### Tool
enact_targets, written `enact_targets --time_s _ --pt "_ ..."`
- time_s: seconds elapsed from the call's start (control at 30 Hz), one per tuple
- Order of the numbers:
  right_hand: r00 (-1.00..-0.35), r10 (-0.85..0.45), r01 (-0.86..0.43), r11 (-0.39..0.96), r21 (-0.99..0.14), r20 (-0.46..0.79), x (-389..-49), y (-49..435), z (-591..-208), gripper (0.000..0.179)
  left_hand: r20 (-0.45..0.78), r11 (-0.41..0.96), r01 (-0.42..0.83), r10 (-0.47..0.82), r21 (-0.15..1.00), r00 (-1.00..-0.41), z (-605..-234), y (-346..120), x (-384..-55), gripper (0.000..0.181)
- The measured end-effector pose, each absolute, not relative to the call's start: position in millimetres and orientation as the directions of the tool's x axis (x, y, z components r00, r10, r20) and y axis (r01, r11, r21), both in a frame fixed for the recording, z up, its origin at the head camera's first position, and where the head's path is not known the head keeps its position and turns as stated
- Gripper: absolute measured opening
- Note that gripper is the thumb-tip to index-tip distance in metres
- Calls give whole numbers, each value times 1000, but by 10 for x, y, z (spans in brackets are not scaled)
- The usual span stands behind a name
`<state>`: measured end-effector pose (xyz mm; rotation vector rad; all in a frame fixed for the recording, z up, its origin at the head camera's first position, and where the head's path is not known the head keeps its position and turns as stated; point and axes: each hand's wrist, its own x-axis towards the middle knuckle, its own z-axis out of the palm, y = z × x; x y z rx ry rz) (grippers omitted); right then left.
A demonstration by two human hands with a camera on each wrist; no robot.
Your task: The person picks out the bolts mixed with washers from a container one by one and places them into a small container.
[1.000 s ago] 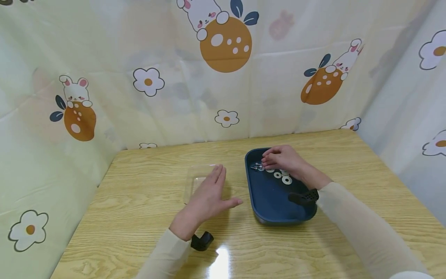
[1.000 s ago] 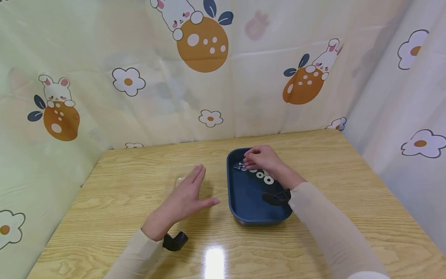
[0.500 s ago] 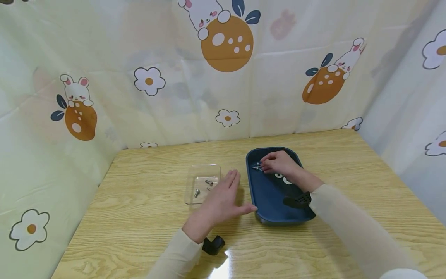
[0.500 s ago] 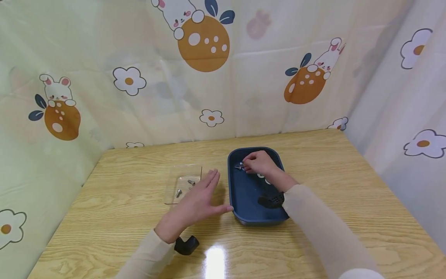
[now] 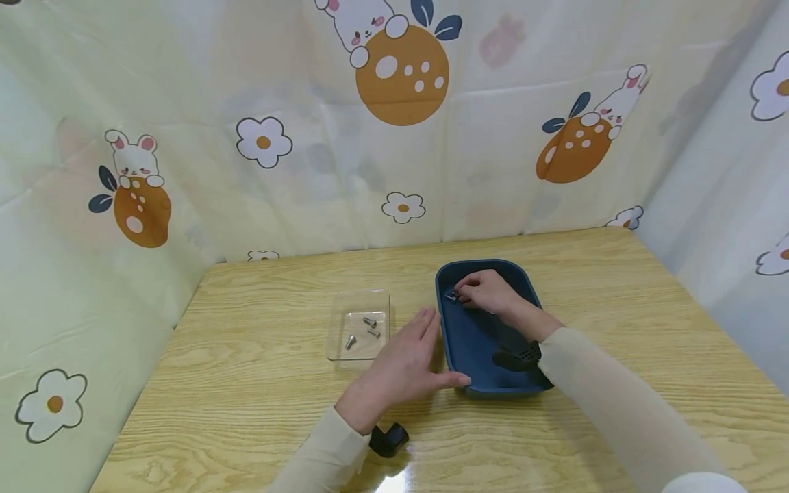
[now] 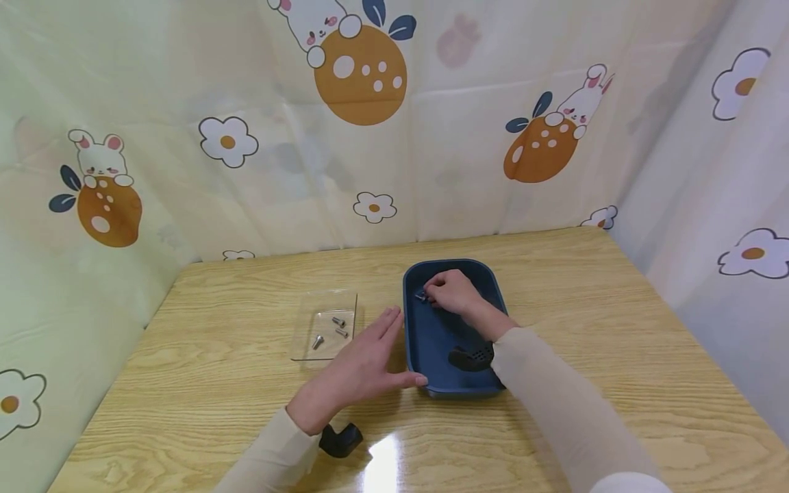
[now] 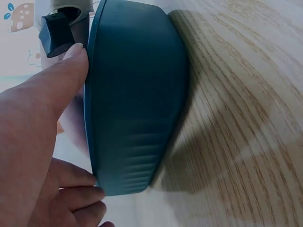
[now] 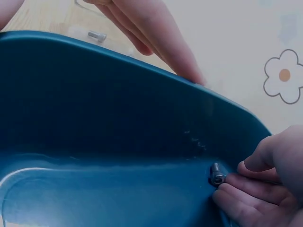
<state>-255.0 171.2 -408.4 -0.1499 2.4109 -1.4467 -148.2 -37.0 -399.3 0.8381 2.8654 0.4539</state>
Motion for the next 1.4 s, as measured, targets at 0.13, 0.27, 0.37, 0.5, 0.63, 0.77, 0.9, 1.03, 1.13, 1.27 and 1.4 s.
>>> enact_targets --time_s 0.13,0.27,0.37,0.5,0.63,0.77,0.9,1.03,1.13,1.27,1.4 --pt "-942 -260 64 476 -877 -210 -2554 1678 -4107 33 -46 804 505 544 313 -838 -3993 -369 -1481 110" --pt "-942 -268 57 468 -882 -202 -2555 1635 -4124 32 -48 801 506 547 319 -836 -3993 -371 -1482 110" --pt "-940 -272 65 447 -892 -205 -2552 1601 -4131 32 -41 797 516 554 314 -832 -3990 -371 -1486 109" --pt "-939 -261 102 408 -907 -223 -2553 1569 -4141 32 -37 796 525 560 300 -828 -3984 -372 -1490 108" --pt "-935 -244 154 373 -915 -256 -2565 1567 -4165 33 -39 798 529 562 290 -826 -3978 -373 -1491 107" --pt "-930 -247 183 333 -925 -273 -2564 1561 -4186 32 -46 796 530 565 292 -824 -3973 -370 -1495 108" --pt "-928 -251 196 301 -933 -275 -2562 1526 -4208 32 -51 798 526 563 295 -825 -3970 -365 -1497 108" --pt "-929 -240 207 293 -934 -281 -2570 1509 -4236 32 -51 798 528 564 292 -824 -3973 -363 -1499 109" --pt "-930 -236 208 295 -933 -282 -2573 1502 -4254 31 -52 798 529 565 290 -824 -3972 -363 -1497 109" --pt "-932 -229 208 295 -932 -281 -2576 1492 -4267 31 -59 802 523 560 288 -826 -3967 -363 -1498 109" --pt "-930 -232 218 279 -935 -286 -2572 1486 -4263 33 -68 806 518 556 288 -828 -3966 -360 -1500 109"
